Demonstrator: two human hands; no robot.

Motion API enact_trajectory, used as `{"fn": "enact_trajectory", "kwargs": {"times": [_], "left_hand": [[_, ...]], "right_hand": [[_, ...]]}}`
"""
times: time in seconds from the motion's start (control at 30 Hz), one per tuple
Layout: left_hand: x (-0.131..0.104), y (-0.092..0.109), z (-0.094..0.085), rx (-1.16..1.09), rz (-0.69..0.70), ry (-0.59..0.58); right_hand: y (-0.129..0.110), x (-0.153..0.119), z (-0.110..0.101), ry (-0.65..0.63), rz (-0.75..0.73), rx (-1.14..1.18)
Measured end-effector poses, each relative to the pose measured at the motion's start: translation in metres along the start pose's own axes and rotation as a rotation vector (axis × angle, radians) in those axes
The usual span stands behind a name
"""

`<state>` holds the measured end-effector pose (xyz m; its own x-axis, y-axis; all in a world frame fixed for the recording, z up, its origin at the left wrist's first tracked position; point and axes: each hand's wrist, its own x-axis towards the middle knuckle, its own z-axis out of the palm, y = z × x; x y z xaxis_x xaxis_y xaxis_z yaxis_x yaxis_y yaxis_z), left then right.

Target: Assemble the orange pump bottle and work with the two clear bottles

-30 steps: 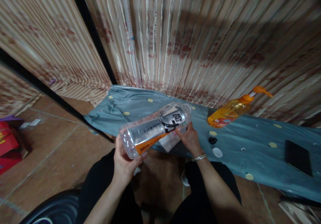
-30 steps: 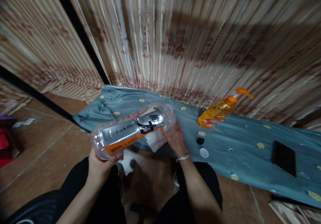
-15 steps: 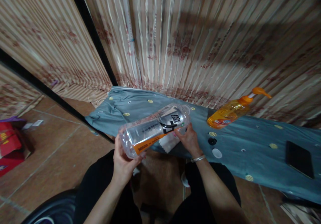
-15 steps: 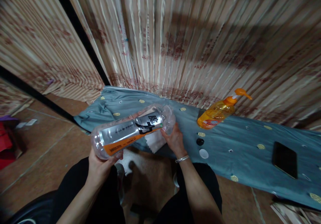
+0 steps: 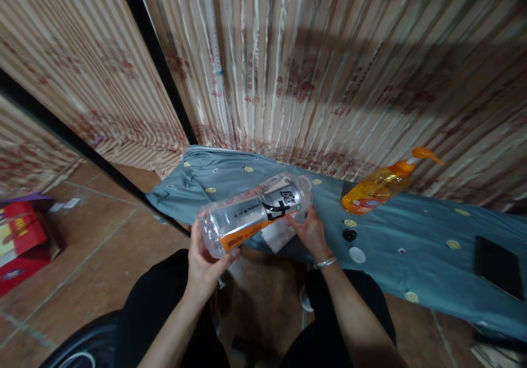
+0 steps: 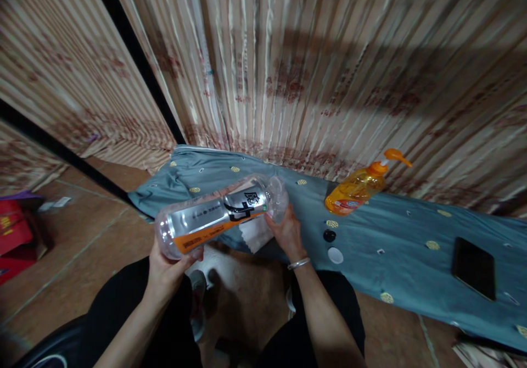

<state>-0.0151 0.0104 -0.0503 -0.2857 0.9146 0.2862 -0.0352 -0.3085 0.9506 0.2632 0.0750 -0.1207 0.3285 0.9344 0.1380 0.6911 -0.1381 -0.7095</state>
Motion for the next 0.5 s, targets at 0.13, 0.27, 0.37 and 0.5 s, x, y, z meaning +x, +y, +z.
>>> {"fn": "enact_trajectory", "kwargs": {"times": [0.13, 0.27, 0.37, 0.5], "left_hand": [[0.003, -0.002, -0.001, -0.017, -0.067, -0.015], [0.007, -0.006, -0.002, -0.022, -0.069, -0.011], [0.010, -0.009, -0.002, -0.020, -0.056, -0.006], [0.012, -0.013, -0.005, -0.006, -0.051, -0.008]], "right_hand": [[0.003, 0.001, 0.002, 0.007, -0.011, -0.001], [0.001, -0.001, -0.001, 0.010, -0.026, 0.010], [-0.005, -0.004, -0.007, 0.001, -0.035, 0.023], [-0.012, -0.005, -0.011, -0.022, -0.012, 0.020]]}}
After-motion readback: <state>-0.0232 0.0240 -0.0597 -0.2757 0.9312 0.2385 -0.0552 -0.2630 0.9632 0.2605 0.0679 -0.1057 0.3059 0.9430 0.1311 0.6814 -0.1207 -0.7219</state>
